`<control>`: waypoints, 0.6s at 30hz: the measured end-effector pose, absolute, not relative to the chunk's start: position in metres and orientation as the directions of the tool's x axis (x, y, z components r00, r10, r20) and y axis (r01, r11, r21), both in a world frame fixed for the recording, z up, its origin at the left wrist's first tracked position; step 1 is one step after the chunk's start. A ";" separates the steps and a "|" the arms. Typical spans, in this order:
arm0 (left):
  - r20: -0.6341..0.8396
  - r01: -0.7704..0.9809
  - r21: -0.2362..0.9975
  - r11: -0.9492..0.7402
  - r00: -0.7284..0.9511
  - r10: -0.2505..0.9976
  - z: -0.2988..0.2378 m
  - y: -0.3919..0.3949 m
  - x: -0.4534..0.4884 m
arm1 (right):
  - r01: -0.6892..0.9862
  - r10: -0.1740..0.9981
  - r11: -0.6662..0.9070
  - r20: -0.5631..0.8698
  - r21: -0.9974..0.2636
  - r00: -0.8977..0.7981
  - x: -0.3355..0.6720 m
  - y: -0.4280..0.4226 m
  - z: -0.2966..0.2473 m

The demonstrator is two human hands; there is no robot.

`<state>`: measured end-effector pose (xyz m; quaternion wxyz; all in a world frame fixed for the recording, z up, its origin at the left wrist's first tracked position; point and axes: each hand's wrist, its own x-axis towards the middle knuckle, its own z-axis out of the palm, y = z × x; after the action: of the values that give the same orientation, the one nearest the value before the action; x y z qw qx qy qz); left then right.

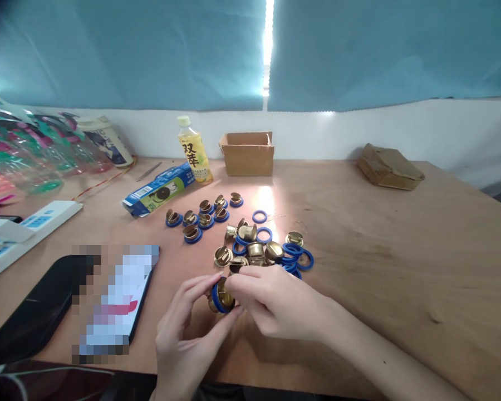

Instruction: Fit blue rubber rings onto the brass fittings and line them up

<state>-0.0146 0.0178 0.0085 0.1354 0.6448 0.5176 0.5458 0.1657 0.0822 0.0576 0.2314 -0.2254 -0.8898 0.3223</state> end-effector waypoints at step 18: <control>0.618 0.453 0.713 -0.536 -0.043 0.785 0.011 0.017 -0.015 | 0.334 0.615 0.339 -0.062 -0.880 -0.786 0.172 0.086 0.069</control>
<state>-0.0149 0.0166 0.0107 0.1489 0.6755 0.4582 0.5582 0.1716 0.0859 0.0691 0.1423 -0.2945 -0.8057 0.4939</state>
